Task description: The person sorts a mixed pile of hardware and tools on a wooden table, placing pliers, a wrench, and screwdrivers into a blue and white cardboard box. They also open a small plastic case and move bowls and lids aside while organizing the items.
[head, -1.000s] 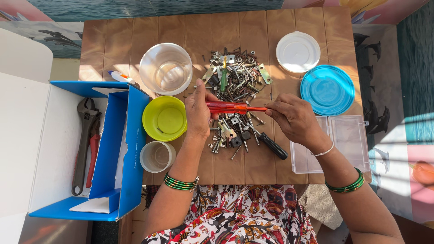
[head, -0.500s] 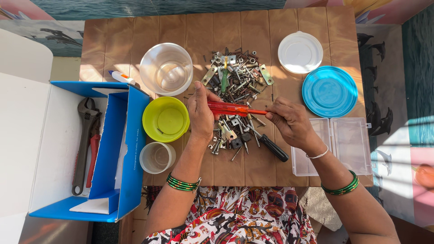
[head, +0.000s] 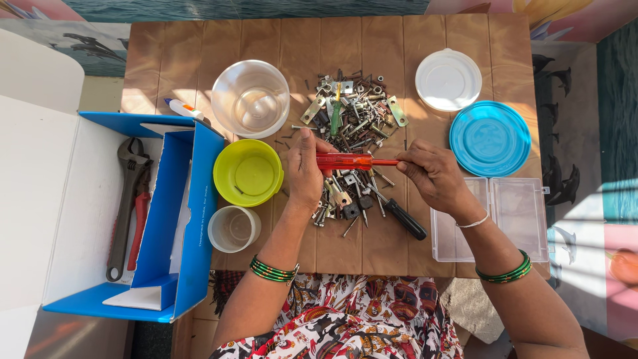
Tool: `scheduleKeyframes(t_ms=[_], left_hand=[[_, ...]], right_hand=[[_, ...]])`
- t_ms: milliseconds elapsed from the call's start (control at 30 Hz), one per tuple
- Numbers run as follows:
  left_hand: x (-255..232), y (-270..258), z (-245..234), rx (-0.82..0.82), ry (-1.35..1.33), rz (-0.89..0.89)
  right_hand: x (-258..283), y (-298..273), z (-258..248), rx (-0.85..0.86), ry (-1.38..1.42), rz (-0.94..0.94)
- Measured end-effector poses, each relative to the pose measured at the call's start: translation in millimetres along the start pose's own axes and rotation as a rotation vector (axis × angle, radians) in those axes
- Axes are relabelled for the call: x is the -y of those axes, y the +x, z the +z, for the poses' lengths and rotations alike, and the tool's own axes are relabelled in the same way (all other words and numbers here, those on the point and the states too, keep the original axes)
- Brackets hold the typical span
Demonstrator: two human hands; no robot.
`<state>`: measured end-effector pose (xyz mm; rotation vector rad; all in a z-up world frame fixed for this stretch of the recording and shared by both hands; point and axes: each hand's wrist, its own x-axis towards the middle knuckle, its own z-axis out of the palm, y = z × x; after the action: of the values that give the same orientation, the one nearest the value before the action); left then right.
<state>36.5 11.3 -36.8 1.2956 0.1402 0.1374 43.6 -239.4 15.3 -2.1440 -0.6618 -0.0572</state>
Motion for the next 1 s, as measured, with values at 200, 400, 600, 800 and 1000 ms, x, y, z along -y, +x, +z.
scheduleKeyframes(t_ms=[200,400,600,800,1000], left_hand=[[-45.1,-8.3,-9.9,0.042,0.529,0.101],[-99.1,-26.4,-25.4,0.164,0.741,0.397],[-131.7,-54.8,-61.1,0.178,1.119,0.545],[-166.2,-78.5,-107.7,0.138,1.207,0.527],[-203.8,-101.3,-176.9,-0.12,1.265,0.409]], right_hand=[[5.3,7.3,-1.4,-0.008,0.001,0.043],[21.8,26.7,2.7,-0.031,0.041,-0.022],[55.3,56.6,22.0,0.029,0.067,-0.15],[106.8,101.8,52.1,0.128,0.107,-0.309],[160.7,135.9,127.1,0.2,0.666,-0.183]])
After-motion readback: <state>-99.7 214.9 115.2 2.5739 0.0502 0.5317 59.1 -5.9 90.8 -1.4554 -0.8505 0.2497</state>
